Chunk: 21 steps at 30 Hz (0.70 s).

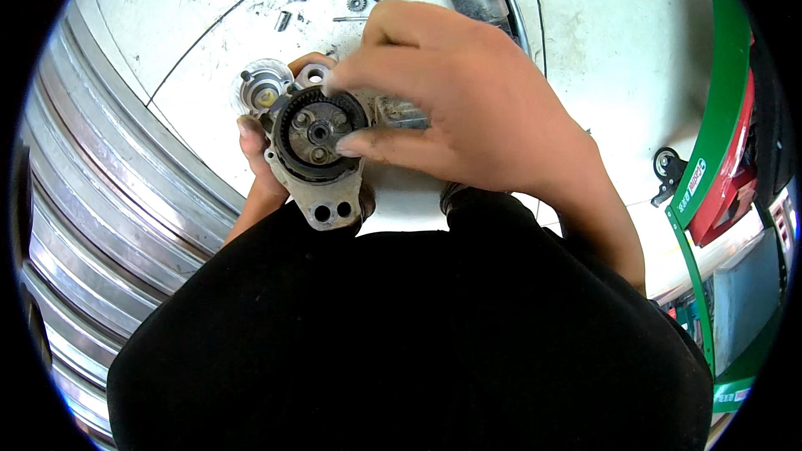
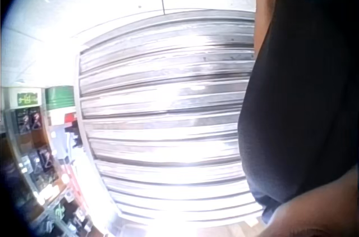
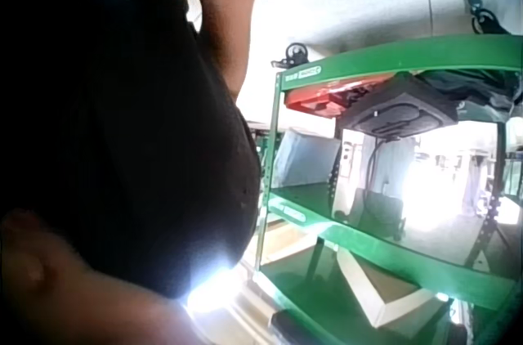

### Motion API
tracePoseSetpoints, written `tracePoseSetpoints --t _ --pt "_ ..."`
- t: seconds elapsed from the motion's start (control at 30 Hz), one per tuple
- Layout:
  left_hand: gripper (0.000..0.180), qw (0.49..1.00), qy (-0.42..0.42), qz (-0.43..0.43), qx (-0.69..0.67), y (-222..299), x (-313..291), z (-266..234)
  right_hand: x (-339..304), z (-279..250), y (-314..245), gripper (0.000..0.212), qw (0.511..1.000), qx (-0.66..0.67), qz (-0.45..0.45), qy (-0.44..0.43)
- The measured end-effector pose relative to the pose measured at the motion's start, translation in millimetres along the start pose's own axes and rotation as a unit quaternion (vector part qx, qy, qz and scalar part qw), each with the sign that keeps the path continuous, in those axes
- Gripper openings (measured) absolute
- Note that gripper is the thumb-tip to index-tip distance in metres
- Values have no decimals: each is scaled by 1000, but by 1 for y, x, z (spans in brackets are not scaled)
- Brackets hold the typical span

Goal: The person sits on the floor and uses a wrench and socket to remove bolts from a mechanical part. They then separate the housing to reveal internal gears and components.

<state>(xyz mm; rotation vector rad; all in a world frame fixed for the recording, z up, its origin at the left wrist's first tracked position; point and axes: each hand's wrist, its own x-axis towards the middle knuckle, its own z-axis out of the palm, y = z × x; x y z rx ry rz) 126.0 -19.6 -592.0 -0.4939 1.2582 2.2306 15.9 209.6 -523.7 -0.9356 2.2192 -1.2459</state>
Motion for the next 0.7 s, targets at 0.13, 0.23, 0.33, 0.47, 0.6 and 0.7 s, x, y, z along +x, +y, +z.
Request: tracePoseSetpoints --t 0.13,0.23,0.33,0.47,0.6,0.7 --pt "110 999 9 -6 38 1 -1 2 -1 -1 -5 48 998 -33 -35 -38" --pt "111 1000 1 -14 22 4 0 7 2 -2 -12 45 997 -40 -49 -48" --pt "110 1000 2 -21 16 7 0 9 2 1 -15 43 996 -58 -59 -40" --pt "109 1000 15 -18 14 7 0 11 4 5 -17 41 995 -74 -57 -38" --pt "105 1000 -1 -19 7 5 1 9 2 6 -16 41 993 -85 -32 -71" --pt "97 1000 -4 -10 20 -1 0 0 4 4 -16 40 989 -90 6 -119"
